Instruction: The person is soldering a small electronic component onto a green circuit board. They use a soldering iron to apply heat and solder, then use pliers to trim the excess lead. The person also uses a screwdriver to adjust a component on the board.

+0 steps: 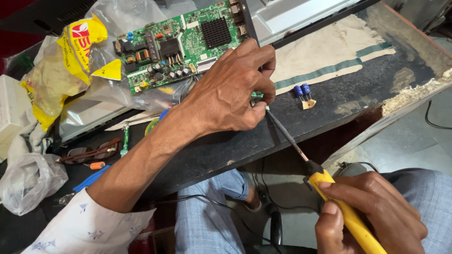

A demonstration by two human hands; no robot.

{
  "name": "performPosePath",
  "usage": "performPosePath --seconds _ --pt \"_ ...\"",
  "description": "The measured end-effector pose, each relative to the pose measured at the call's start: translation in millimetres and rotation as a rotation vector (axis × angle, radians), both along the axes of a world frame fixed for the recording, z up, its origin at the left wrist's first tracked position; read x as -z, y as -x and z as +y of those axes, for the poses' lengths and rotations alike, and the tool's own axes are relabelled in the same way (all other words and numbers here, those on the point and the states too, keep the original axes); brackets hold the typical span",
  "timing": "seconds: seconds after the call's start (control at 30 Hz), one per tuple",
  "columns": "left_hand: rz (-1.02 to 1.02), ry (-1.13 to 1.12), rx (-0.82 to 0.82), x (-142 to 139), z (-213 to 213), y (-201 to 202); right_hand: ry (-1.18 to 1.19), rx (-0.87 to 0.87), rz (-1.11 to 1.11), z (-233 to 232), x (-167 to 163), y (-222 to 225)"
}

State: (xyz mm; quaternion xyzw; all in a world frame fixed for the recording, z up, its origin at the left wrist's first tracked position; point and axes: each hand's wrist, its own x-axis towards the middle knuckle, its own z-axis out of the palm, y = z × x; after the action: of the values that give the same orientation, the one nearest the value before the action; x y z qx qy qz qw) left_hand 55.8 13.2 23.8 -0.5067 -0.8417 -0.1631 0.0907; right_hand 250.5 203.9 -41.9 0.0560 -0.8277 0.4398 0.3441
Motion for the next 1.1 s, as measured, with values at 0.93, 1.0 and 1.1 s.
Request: performPosePath --seconds 0.93,1.0,1.1 --pt "0.005 0.032 -0.030 3.3 0.8 1.2 -0.060 0.037 -0.088 22.0 15.5 -11.6" --pt "0.002 0.030 -0.031 2.3 1.3 1.4 -0.083 0.026 -0.081 21.4 13.4 -11.0" --pt "-0.008 0.021 -0.028 1.9 0.5 0.3 -0.068 0.027 -0.076 20.8 9.7 -9.3"
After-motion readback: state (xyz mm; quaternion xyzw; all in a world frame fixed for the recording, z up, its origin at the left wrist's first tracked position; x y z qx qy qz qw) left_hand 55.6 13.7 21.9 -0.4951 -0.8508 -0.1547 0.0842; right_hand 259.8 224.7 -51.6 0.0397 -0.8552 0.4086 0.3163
